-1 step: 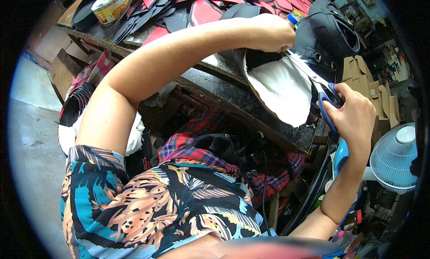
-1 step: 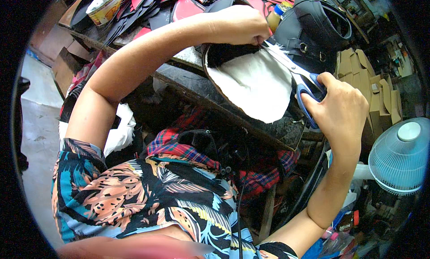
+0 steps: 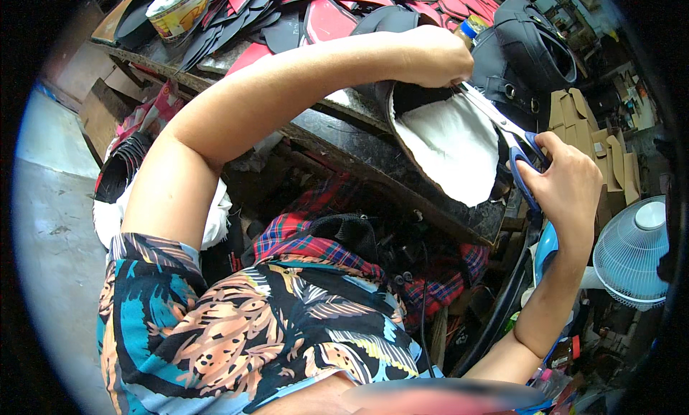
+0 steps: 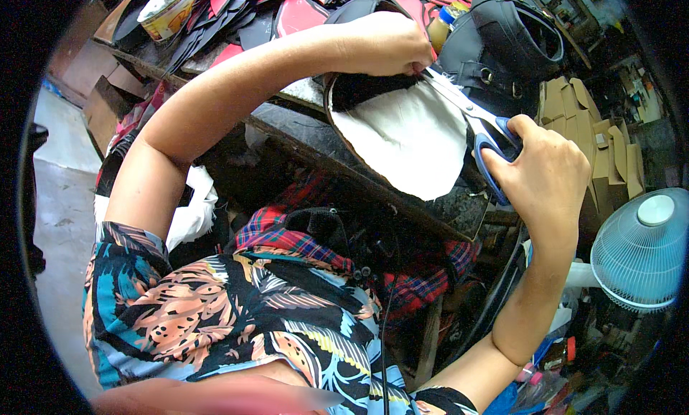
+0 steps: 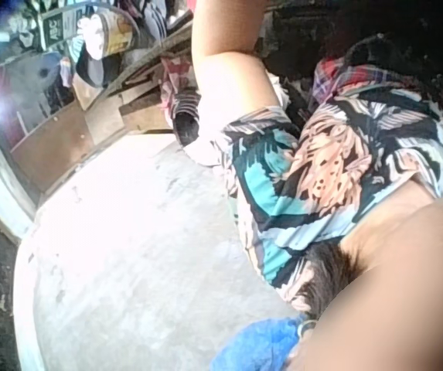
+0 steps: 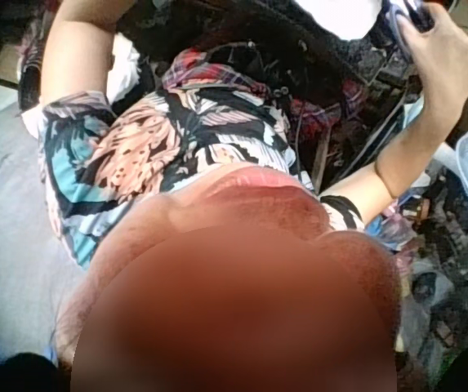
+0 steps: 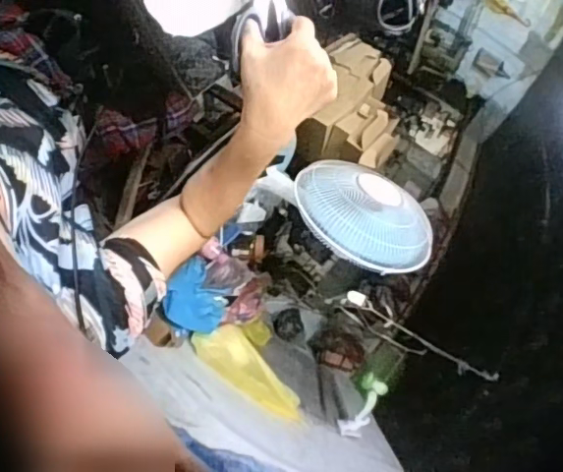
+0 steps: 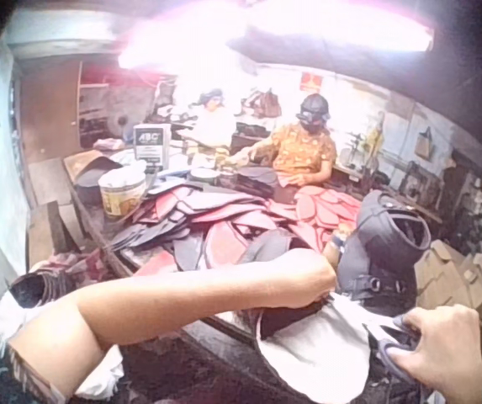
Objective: The person uses scissors to trim excess material from the edges of black sandals. They repeatedly lift the upper strap, cut along the inner lining, and place the finished sandal on the workbench.
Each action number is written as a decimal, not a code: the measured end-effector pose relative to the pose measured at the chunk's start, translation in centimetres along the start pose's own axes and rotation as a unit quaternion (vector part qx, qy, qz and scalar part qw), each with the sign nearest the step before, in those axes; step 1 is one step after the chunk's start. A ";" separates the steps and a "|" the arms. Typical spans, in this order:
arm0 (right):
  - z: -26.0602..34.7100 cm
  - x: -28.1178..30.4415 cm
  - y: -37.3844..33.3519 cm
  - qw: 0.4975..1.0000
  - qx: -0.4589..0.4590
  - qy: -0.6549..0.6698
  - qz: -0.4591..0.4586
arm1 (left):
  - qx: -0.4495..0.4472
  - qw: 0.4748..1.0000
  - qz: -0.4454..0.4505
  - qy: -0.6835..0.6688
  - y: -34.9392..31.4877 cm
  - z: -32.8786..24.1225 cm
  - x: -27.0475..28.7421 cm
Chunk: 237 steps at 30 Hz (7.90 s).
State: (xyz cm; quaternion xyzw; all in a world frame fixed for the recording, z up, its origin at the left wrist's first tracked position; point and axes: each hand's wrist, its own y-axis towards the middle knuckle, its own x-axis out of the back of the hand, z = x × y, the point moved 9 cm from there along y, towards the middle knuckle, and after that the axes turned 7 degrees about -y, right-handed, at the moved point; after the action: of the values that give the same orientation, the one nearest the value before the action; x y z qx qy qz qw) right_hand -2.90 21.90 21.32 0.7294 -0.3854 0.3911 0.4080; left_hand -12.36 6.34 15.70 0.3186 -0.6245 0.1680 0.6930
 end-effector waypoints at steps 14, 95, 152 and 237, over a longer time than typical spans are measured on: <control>1.5 -2.0 -1.7 0.997 0.058 0.006 -0.048 | -0.041 0.990 -0.133 -0.007 -1.0 0.3 1.1; -1.4 -4.4 -4.6 0.960 -0.077 0.270 0.002 | -0.099 0.985 -0.124 0.063 -3.2 -0.7 -0.3; -15.0 -11.9 15.0 0.704 -0.152 0.618 -0.315 | -0.076 0.910 -0.313 -0.262 25.2 11.1 1.2; 1.3 -7.9 -2.5 0.936 0.004 0.334 0.113 | 0.068 0.978 -0.011 -0.197 -10.3 0.2 -1.5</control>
State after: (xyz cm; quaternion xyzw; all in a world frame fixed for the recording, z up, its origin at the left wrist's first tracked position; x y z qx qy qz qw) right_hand -3.47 23.60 13.10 0.5095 -0.3054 0.6575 0.4634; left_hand -6.30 -1.16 11.84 0.3991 -0.7322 0.1362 0.5348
